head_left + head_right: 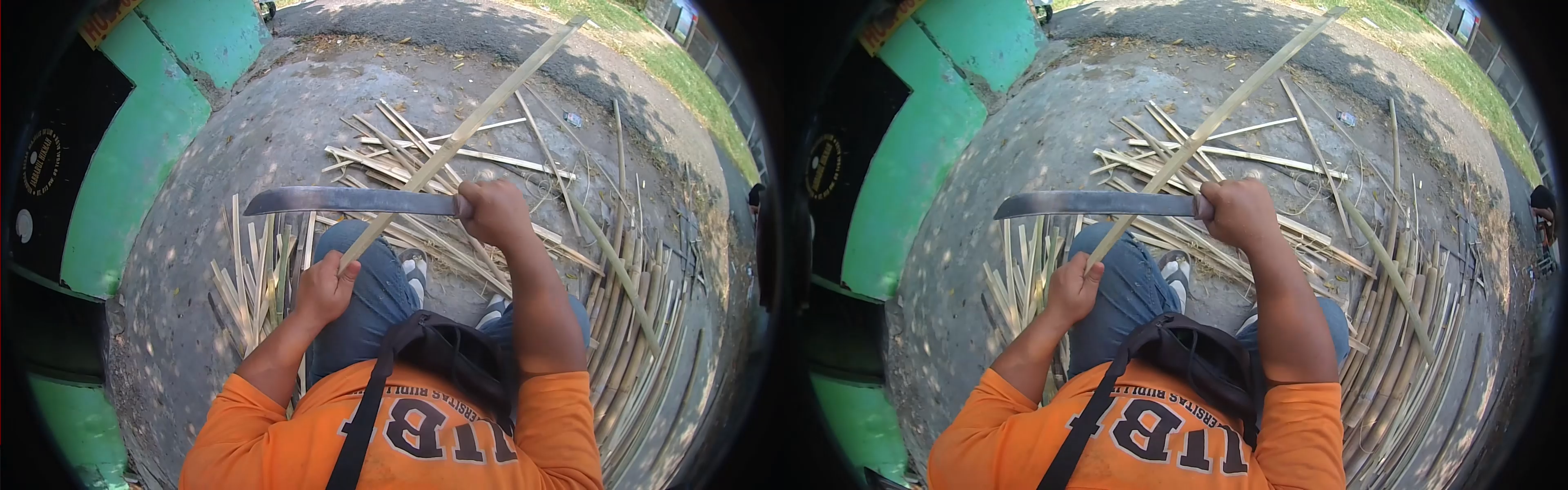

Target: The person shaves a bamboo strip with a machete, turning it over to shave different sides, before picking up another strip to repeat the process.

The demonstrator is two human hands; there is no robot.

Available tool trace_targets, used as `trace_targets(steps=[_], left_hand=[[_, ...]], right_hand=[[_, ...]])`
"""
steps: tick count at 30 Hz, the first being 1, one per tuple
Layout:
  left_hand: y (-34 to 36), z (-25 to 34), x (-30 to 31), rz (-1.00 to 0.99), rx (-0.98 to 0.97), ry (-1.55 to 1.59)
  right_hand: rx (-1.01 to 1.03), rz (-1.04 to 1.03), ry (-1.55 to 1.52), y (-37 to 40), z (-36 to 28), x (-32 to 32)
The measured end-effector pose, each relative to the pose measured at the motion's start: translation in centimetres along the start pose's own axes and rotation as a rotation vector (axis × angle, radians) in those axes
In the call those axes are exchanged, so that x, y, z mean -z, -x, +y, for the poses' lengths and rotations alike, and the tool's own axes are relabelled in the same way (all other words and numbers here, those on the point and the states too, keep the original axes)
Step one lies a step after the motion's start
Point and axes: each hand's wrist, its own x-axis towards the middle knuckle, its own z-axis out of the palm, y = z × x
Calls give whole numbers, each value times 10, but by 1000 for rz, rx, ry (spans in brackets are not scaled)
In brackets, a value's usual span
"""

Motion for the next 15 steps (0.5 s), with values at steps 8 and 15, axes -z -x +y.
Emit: trace_targets(steps=[8, 15], left_hand=[[-1, 1, 0, -2, 23, 9], [-1, 5, 2, -16, 5, 2]], right_hand=[[-337, 231, -108, 9, 41, 10], [-95, 82, -26, 5, 21, 10]])
